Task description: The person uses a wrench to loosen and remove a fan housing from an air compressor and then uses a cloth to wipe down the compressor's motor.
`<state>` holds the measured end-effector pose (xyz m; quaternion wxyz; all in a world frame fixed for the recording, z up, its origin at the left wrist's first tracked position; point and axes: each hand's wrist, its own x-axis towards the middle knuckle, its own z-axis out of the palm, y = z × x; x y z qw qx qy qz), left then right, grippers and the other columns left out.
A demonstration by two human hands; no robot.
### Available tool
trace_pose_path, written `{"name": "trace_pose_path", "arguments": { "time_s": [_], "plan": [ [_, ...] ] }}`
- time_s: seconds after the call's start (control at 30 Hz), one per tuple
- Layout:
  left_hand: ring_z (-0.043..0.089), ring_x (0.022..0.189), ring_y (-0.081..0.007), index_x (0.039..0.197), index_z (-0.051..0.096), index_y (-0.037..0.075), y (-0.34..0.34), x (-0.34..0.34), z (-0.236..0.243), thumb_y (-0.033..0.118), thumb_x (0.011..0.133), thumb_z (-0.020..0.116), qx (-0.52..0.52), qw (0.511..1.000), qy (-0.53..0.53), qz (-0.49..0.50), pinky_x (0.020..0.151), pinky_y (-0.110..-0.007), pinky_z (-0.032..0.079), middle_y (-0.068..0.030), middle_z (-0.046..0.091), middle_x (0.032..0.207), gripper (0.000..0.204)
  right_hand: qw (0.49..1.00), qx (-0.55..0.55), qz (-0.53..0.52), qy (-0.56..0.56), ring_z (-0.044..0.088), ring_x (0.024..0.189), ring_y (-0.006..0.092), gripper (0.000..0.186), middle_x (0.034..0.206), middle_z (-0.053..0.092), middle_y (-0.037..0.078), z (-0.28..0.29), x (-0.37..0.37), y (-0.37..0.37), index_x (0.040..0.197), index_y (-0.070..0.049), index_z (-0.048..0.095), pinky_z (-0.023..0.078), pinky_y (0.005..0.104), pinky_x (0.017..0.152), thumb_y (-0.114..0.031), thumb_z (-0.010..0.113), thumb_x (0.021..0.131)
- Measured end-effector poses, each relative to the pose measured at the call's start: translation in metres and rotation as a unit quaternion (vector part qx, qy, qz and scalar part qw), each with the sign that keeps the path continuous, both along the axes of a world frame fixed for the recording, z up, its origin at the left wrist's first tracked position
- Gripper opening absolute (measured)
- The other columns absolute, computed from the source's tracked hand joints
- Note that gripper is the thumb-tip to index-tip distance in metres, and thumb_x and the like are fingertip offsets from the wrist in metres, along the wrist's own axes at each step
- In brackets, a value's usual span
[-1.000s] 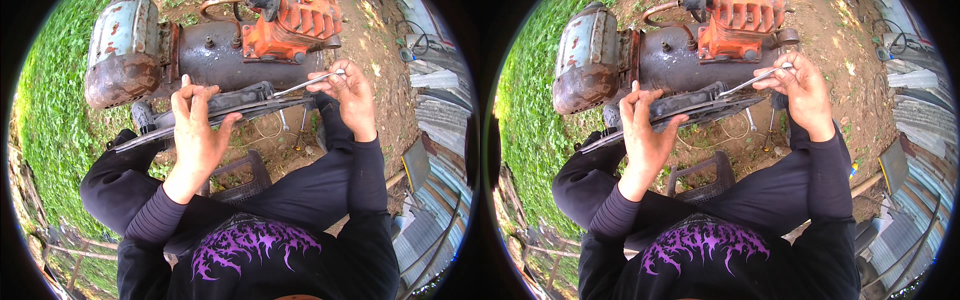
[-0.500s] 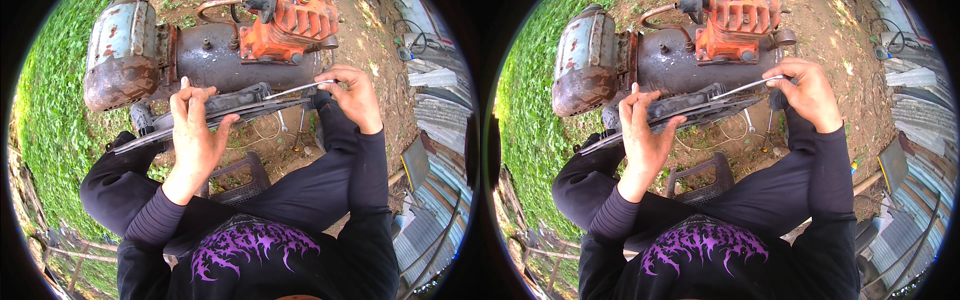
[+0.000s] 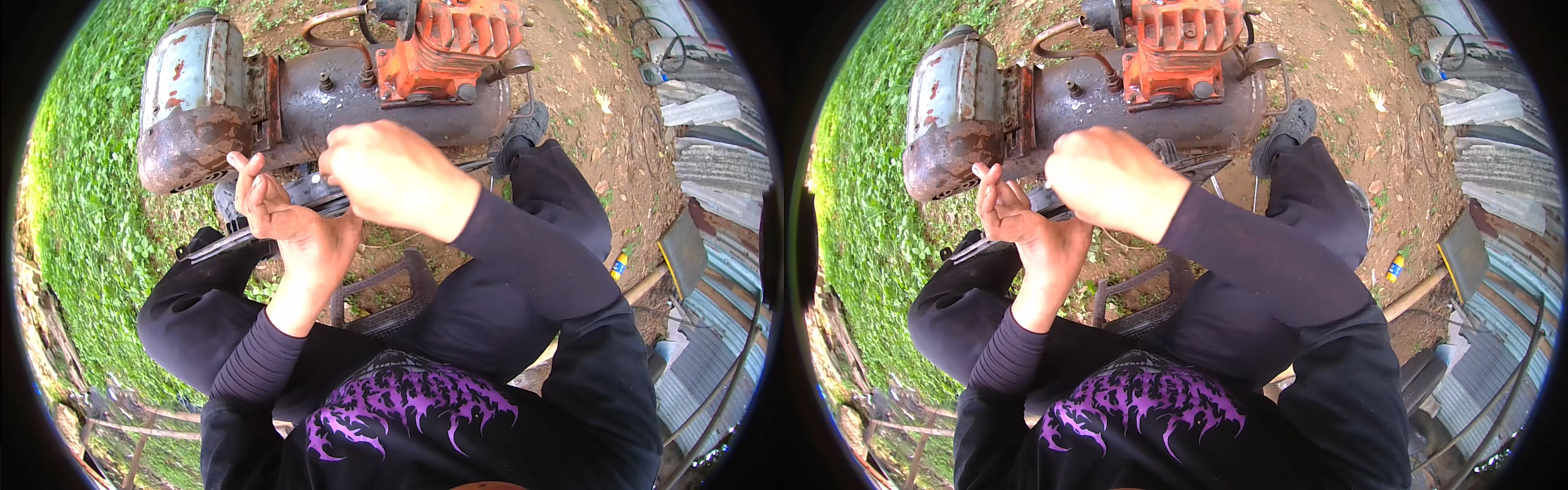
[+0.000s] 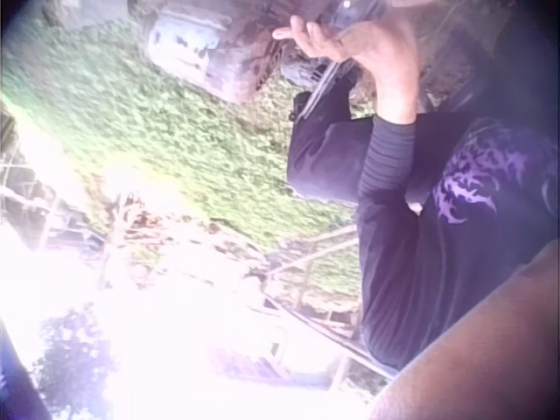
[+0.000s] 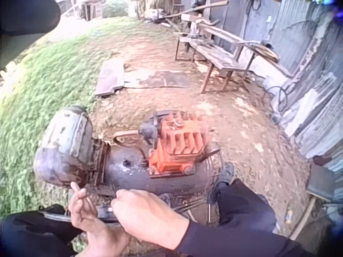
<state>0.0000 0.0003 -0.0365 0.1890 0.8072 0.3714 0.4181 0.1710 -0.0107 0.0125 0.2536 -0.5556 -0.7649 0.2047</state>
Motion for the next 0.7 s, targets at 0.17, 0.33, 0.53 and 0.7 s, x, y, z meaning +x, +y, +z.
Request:
{"name": "trace_pose_path", "arguments": {
  "time_s": [0.17, 0.33, 0.53, 0.7],
  "plan": [
    [0.015, 0.154, -0.0538, 0.151, 0.006, 0.01, -0.001, -0.003, 0.002, -0.01, 0.058, 0.087, -0.017, 0.999, -0.012, -0.025, 0.128, -0.068, 0.015, -0.0267, 0.022, 0.151, 0.125, 0.999, 0.03, 0.005, -0.038, 0.074, 0.086, 0.0335, 0.013, 0.087, 0.071, 0.016, -0.014, -0.019, -0.005, 0.077, -0.002, 0.074, 0.062, 0.0444, 0.072, -0.014, 0.068, 0.08],
    [0.026, 0.149, -0.0531, 0.152, 0.01, 0.007, 0.001, -0.005, 0.0, -0.001, 0.058, 0.096, -0.016, 0.999, -0.006, -0.037, 0.124, -0.072, 0.019, -0.0265, 0.026, 0.149, 0.127, 0.997, 0.053, -0.021, 0.06, 0.07, 0.089, 0.0334, 0.011, 0.092, 0.069, 0.013, 0.006, 0.011, -0.008, 0.094, -0.002, 0.068, 0.06, 0.0445, 0.077, -0.01, 0.067, 0.086],
    [0.038, 0.143, -0.0564, 0.131, 0.058, 0.003, -0.001, -0.002, 0.034, 0.007, 0.07, 0.093, -0.09, 0.983, 0.145, -0.062, 0.117, -0.059, 0.04, -0.0236, 0.043, 0.132, 0.071, 0.981, 0.052, -0.085, 0.167, 0.072, 0.088, 0.027, 0.014, 0.095, 0.072, 0.013, 0.033, 0.062, -0.028, 0.103, 0.0, 0.071, 0.057, 0.0342, 0.079, 0.005, 0.07, 0.09],
    [0.039, 0.143, -0.0569, 0.12, 0.052, 0.003, 0.004, -0.002, 0.025, -0.006, 0.069, 0.084, -0.09, 0.99, 0.098, -0.054, 0.117, -0.061, 0.038, -0.0242, 0.045, 0.13, 0.061, 0.987, 0.086, 0.016, 0.136, 0.067, 0.093, 0.0274, 0.016, 0.093, 0.063, 0.006, 0.006, 0.02, -0.029, 0.099, -0.006, 0.067, 0.059, 0.0396, 0.074, -0.006, 0.07, 0.083]
  ]
}}
